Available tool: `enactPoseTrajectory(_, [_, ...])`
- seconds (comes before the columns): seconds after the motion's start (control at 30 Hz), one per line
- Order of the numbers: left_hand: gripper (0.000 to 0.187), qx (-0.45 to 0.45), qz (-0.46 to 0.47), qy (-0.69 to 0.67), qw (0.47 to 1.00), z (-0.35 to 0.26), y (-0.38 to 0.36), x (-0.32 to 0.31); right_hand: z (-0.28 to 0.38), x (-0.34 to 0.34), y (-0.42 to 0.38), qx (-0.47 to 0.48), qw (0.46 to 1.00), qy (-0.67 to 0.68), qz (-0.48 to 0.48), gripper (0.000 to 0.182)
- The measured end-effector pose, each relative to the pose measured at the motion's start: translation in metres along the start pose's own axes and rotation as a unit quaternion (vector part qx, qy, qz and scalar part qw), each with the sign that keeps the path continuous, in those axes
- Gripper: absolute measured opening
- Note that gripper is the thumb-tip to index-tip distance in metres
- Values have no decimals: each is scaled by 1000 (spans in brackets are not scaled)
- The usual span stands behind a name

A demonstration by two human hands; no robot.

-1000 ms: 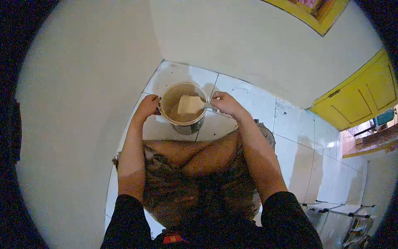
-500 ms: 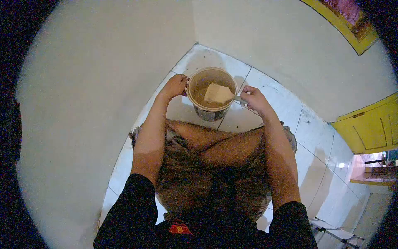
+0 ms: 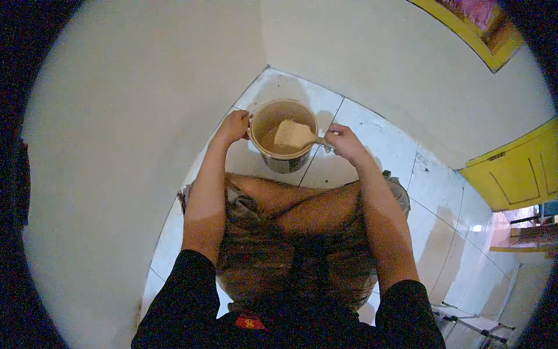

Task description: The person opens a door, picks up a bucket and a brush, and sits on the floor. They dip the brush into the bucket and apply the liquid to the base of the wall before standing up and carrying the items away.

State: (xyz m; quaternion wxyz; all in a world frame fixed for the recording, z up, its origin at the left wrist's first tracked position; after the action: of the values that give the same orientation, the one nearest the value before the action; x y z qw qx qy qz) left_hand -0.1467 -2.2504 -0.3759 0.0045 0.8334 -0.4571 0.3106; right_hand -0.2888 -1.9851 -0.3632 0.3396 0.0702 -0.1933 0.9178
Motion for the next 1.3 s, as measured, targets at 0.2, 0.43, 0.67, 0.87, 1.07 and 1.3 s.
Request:
enactPoseTrajectory(0.2, [27, -84, -66, 136, 985, -5, 7, 9, 3, -2, 1, 6, 999, -44, 6, 16])
enactPoseTrajectory(0.43, [26, -110, -83, 179, 974, -21, -6, 12, 24, -6, -8, 77, 978, -195, -4, 30])
enactPoseTrajectory(0.67, [28, -83, -73, 171, 979, -5, 3, 4, 41, -15, -17, 111, 925, -362, 18, 36])
enactPoseTrajectory(0.87, [29, -123, -82, 221, 964, -11, 3, 5, 31, -14, -13, 150, 947, -283, 8, 37])
enactPoseTrajectory(1.07, [28, -132, -94, 218, 962, -12, -1, 8, 15, -16, -6, 76, 976, -200, 40, 36])
enactPoseTrajectory(1.3, [29, -98, -67, 206, 971, -23, -12, 7, 3, -16, -2, 42, 989, -126, 59, 34])
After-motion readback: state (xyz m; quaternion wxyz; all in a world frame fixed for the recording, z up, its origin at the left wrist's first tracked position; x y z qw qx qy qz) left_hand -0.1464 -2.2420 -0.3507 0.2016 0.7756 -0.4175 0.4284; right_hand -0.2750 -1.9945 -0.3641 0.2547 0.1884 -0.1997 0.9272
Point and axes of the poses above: each hand's wrist, its own y-axis towards the middle knuckle, its own x-axis out of the back of the hand, z = x × y, the point moved 8 cm from there along y, towards the middle knuckle, and after that the axes turned 2 degrees about -z, right-handed, at the moved point
